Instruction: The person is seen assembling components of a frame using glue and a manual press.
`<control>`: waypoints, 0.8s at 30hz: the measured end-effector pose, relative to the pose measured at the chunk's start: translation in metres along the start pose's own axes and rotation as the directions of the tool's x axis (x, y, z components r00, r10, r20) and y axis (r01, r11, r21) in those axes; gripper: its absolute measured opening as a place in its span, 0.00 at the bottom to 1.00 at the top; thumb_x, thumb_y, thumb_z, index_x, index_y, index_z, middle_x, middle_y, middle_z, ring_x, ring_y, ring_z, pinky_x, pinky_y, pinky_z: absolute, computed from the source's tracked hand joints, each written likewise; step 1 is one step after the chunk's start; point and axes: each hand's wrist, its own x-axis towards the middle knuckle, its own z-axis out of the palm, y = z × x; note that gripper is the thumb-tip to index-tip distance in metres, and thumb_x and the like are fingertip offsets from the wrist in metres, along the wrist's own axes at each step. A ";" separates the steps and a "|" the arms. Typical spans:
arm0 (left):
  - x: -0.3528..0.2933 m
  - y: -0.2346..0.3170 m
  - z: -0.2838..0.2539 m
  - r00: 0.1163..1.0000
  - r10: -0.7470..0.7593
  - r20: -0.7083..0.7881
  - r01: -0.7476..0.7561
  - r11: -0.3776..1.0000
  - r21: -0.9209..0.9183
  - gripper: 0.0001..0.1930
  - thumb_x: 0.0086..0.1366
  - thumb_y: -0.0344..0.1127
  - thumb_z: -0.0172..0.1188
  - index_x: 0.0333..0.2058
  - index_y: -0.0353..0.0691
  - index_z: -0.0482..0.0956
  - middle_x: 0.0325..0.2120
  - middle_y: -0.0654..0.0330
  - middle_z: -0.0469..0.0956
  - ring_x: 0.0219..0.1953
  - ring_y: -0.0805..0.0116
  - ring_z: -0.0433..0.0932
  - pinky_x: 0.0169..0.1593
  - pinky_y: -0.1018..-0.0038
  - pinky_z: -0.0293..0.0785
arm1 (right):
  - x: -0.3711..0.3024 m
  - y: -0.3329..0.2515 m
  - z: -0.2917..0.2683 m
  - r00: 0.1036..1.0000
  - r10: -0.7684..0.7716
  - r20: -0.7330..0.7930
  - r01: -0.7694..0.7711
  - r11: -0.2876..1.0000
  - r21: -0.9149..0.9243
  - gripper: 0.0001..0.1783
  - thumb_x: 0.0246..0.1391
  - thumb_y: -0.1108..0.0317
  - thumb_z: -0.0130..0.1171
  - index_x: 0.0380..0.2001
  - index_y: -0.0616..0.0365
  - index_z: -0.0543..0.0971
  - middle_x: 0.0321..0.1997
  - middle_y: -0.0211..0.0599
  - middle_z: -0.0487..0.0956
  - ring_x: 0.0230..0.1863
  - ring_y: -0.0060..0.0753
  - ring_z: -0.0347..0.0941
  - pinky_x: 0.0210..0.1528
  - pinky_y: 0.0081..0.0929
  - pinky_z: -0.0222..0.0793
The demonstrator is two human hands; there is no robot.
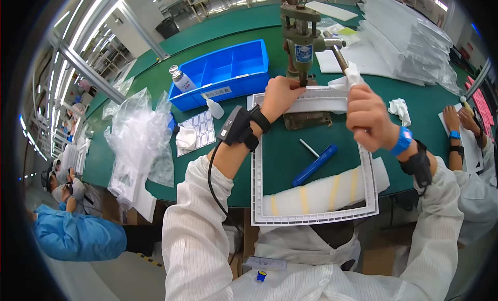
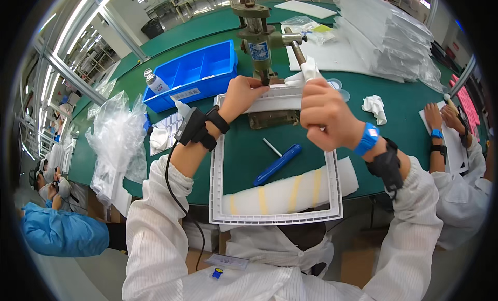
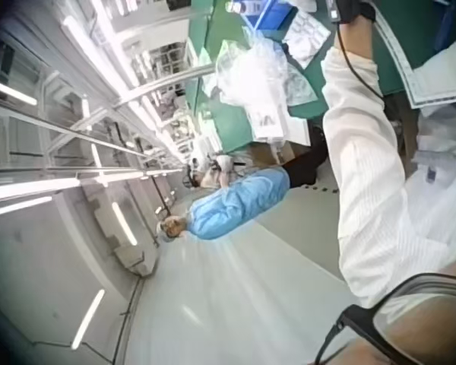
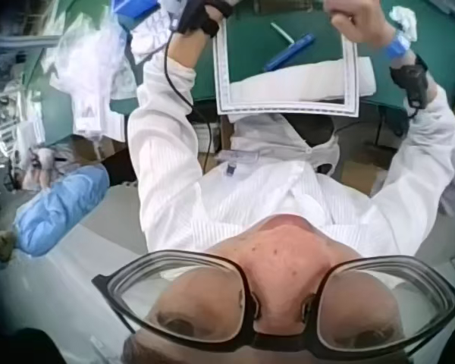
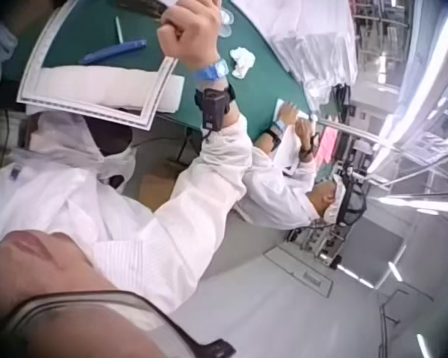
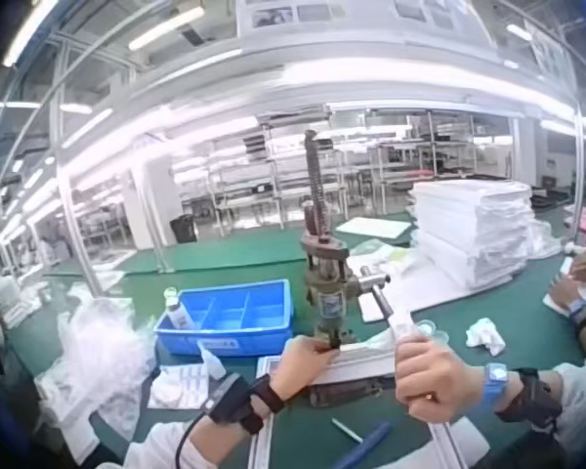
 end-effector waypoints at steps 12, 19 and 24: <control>0.006 -0.005 -0.007 0.997 -0.075 0.007 0.074 0.976 -0.206 0.14 0.56 0.36 0.67 0.37 0.31 0.84 0.29 0.48 0.84 0.29 0.62 0.84 0.36 0.73 0.77 | 0.161 0.137 -0.077 0.676 0.704 -0.217 -0.143 0.415 0.899 0.14 0.62 0.61 0.48 0.29 0.58 0.75 0.23 0.31 0.74 0.23 0.28 0.71 0.28 0.26 0.69; -0.019 -0.019 -0.052 0.991 -0.113 0.069 0.132 0.881 -0.453 0.08 0.66 0.28 0.59 0.40 0.28 0.79 0.36 0.56 0.84 0.41 0.74 0.80 0.46 0.79 0.74 | 0.168 0.242 -0.021 0.663 0.735 -0.140 -0.420 0.521 0.743 0.15 0.64 0.62 0.47 0.26 0.56 0.74 0.23 0.30 0.72 0.22 0.27 0.68 0.27 0.28 0.67; -0.077 -0.035 -0.072 0.969 -0.120 -0.214 -0.024 0.821 -0.570 0.07 0.67 0.26 0.55 0.42 0.31 0.77 0.35 0.59 0.81 0.38 0.75 0.78 0.45 0.79 0.73 | 0.165 0.246 -0.033 0.665 0.719 -0.201 -0.475 0.615 0.630 0.13 0.67 0.67 0.46 0.42 0.61 0.79 0.33 0.33 0.81 0.30 0.26 0.77 0.32 0.27 0.74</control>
